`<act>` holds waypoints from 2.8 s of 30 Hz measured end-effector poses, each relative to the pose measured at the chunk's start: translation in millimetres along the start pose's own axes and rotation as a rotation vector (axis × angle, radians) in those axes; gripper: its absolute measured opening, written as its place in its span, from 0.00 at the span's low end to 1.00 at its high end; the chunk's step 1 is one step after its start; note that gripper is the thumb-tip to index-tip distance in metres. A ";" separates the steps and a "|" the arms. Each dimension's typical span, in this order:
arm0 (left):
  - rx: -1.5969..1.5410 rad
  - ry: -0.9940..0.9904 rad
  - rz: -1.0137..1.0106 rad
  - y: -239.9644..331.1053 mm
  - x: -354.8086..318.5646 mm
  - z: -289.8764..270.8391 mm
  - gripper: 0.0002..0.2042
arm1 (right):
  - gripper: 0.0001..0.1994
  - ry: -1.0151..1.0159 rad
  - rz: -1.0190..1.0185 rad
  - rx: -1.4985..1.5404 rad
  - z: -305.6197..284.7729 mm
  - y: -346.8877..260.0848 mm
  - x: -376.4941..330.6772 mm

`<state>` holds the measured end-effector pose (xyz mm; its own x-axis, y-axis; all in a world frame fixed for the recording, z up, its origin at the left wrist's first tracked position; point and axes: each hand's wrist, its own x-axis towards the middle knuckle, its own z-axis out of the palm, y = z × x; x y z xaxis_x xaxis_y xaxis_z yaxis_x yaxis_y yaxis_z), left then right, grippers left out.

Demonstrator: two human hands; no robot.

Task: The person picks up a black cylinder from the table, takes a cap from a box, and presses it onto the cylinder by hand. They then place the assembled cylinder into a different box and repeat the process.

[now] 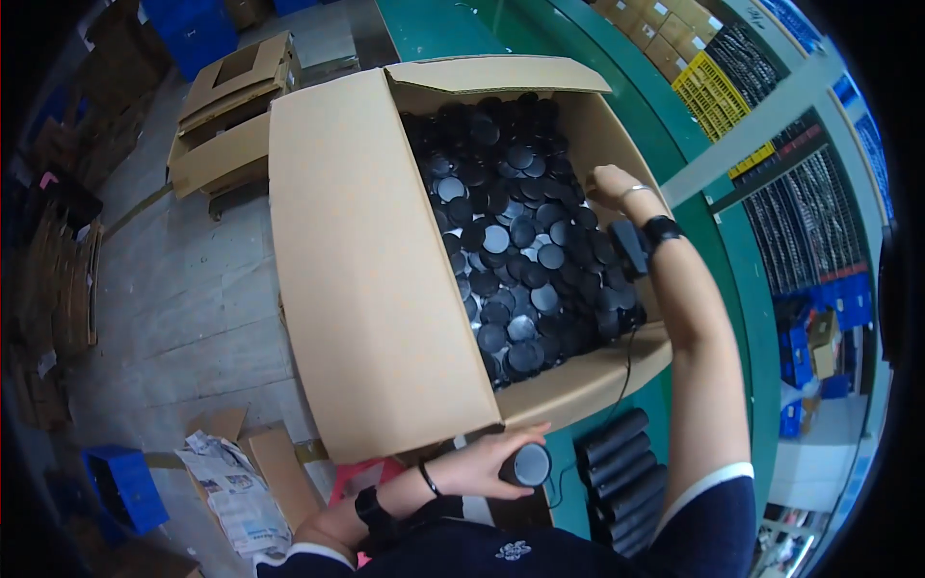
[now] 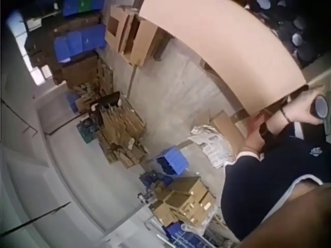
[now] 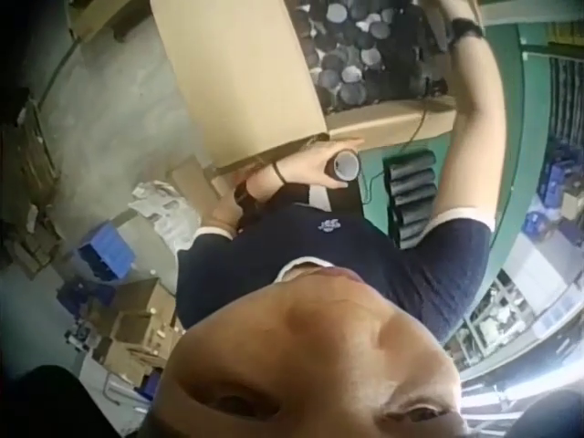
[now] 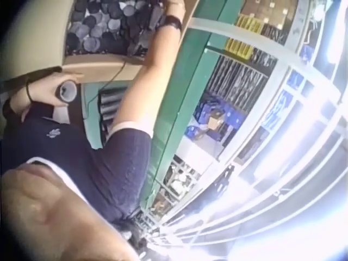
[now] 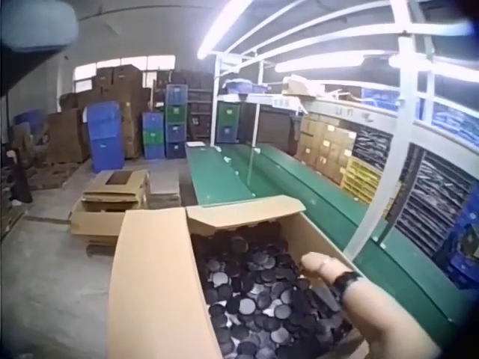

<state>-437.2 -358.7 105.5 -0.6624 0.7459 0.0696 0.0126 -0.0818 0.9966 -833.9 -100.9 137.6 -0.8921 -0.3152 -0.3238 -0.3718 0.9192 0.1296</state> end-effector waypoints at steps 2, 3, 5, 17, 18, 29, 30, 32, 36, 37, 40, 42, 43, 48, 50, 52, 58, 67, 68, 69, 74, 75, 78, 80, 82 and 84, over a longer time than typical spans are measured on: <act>-0.006 -0.023 0.028 -13.5 1.5 -3.4 0.32 | 0.12 0.054 0.065 -0.009 23.5 -5.7 39.3; -0.001 -0.040 0.033 -13.6 2.9 -6.6 0.33 | 0.12 0.056 0.055 -0.008 35.4 -6.1 58.1; -0.045 -0.112 0.002 -14.6 5.2 -11.2 0.35 | 0.13 0.287 0.148 0.069 70.7 -4.0 92.3; -0.159 -0.192 -0.005 -13.2 -1.8 -10.6 0.34 | 0.12 0.143 -0.014 0.767 55.2 20.8 -1.9; -0.145 -0.177 -0.036 -10.9 0.6 -11.3 0.35 | 0.11 0.179 -0.117 0.785 41.8 26.0 -28.9; -0.077 -0.080 -0.256 42.5 4.9 28.0 0.35 | 0.20 0.296 0.161 1.669 63.6 -69.6 -542.8; -0.050 -0.147 -0.260 48.6 3.2 36.9 0.34 | 0.17 0.132 0.380 1.786 92.5 -93.0 -583.5; 0.012 -0.309 -0.246 64.6 0.3 59.8 0.35 | 0.14 0.039 0.680 2.107 190.9 -156.7 -665.1; -0.111 -0.469 -0.301 57.4 -4.8 143.5 0.34 | 0.14 0.353 1.426 1.690 331.5 -269.2 -792.9; -0.126 -0.489 -0.367 46.7 -2.9 174.0 0.33 | 0.14 0.412 1.517 1.405 356.8 -285.5 -818.9; 0.023 -0.577 -0.301 18.4 -15.0 249.6 0.30 | 0.15 0.346 1.584 0.567 361.4 -285.8 -843.4; 0.016 -0.673 -0.256 -7.4 -14.9 304.6 0.30 | 0.16 0.475 1.522 0.390 403.3 -282.9 -857.5; -0.005 -0.708 -0.250 -19.6 -17.0 327.6 0.30 | 0.16 0.586 1.405 0.223 422.7 -283.4 -861.0; -0.107 -0.782 -0.178 -62.0 -32.2 396.7 0.31 | 0.26 0.796 1.358 0.377 450.8 -295.4 -853.0; -0.161 -0.777 -0.156 -74.2 -36.8 404.6 0.32 | 0.32 0.873 1.435 0.389 453.0 -298.2 -852.9; -0.267 -0.764 -0.038 -82.0 -38.6 410.9 0.32 | 0.32 1.021 1.485 0.543 462.3 -298.2 -854.9; -0.261 -0.640 0.244 -101.9 -36.4 411.8 0.34 | 0.29 1.163 1.550 0.654 484.7 -293.7 -852.3; -0.074 -1.045 0.216 -79.8 -52.8 404.6 0.35 | 0.31 1.675 1.125 0.765 393.3 -346.3 -831.9; -0.136 -1.111 0.101 -76.4 -62.8 404.7 0.36 | 0.31 1.645 1.094 0.791 375.5 -357.8 -827.8; -0.203 -1.155 0.036 -74.1 -70.9 405.1 0.36 | 0.32 1.615 1.066 0.818 362.9 -367.2 -824.7; -0.299 -1.179 -0.066 -89.9 -81.1 403.0 0.32 | 0.27 1.646 0.864 0.927 345.1 -396.7 -813.4; -0.300 -1.176 -0.070 -92.5 -80.9 403.6 0.32 | 0.27 1.643 0.864 0.931 346.2 -398.1 -817.8; -0.233 -1.251 -0.049 -94.6 -81.5 410.6 0.31 | 0.23 1.561 0.815 1.783 354.9 -403.5 -833.1; -0.277 -1.258 -0.030 -102.3 -77.4 415.3 0.32 | 0.24 1.547 0.602 1.928 360.7 -396.5 -836.7; -0.244 -1.263 -0.014 -92.4 -68.8 419.8 0.31 | 0.25 1.604 0.402 2.050 354.3 -385.1 -839.2; -0.222 -1.286 0.003 -94.5 -68.8 423.3 0.30 | 0.24 1.603 0.378 2.114 356.9 -381.5 -838.1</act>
<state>-75.8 -122.5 25.5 0.5256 0.8297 0.1880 -0.1924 -0.0993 0.9763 147.3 -103.3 25.1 -0.6239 0.7769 0.0846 -0.5296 -0.3408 -0.7768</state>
